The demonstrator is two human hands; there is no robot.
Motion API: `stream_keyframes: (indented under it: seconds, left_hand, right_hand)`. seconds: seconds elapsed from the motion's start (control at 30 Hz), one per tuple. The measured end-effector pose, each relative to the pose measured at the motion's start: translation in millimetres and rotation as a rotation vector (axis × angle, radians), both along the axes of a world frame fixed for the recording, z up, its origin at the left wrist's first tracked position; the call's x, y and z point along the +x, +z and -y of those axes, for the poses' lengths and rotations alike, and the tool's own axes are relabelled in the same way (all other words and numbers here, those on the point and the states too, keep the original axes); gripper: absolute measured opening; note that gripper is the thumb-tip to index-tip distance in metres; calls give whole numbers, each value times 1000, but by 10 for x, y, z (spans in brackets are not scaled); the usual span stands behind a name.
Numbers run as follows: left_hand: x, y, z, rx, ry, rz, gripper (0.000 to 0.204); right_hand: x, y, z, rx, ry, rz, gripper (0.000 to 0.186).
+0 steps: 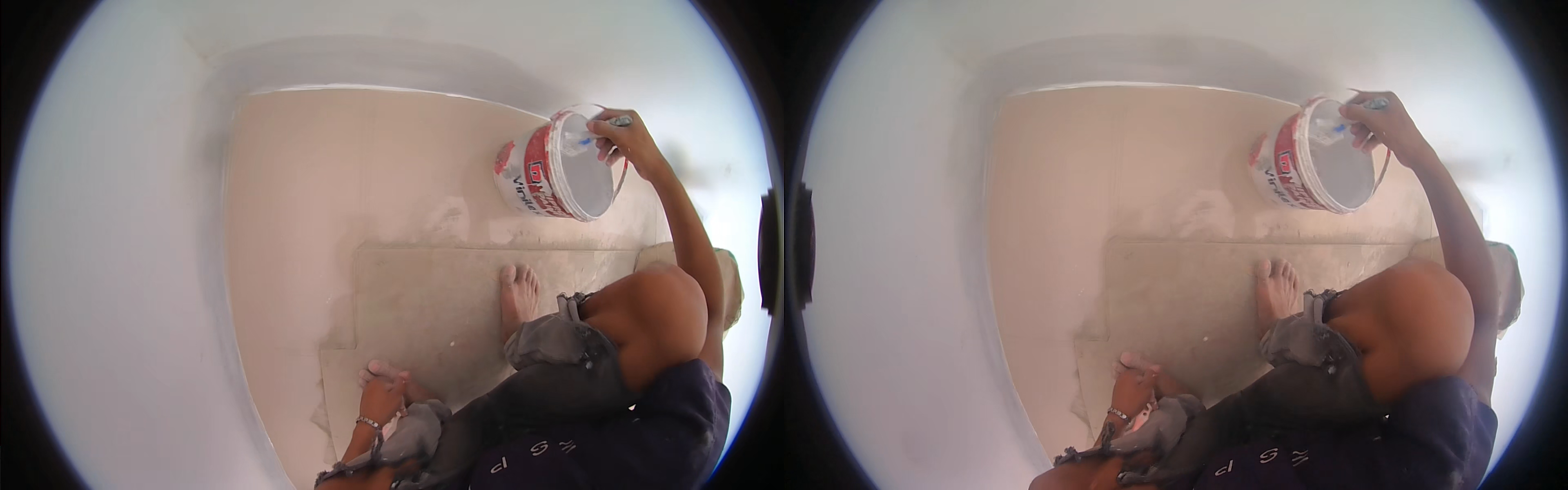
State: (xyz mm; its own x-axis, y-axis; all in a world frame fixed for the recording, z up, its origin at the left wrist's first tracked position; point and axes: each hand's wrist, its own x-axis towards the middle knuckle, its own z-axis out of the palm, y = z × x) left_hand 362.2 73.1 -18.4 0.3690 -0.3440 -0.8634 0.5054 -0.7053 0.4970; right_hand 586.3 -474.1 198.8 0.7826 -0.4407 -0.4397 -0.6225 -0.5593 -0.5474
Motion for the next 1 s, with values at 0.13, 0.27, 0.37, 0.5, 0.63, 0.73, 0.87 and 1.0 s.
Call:
stream_keyframes:
  seconds: [0.13,0.27,0.37,0.5,0.63,0.73,0.87,1.0]
  left_hand:
    - [100,140,94,104,116,-31,62]
    - [-40,-56,97,121,206,65,60]
    - [64,74,213,162,296,10,61]
    - [5,13,152,189,344,20,62]
    - [-13,44,129,193,399,23,62]
    - [-50,-48,162,174,349,31,63]
    - [-87,-82,-70,257,348,74,63]
    - [-90,-173,38,182,264,79,62]
  right_hand:
    - [98,-86,105,13,143,18,26]
    - [78,-159,268,-47,237,15,23]
    - [138,-151,259,-62,202,-178,30]
    - [32,-438,215,-185,275,-134,33]
    - [5,-789,253,-229,458,-32,34]
    - [-61,-737,335,-271,524,-27,33]
    - [77,-979,202,-233,544,64,29]
    - [-52,-657,211,-148,365,-150,28]
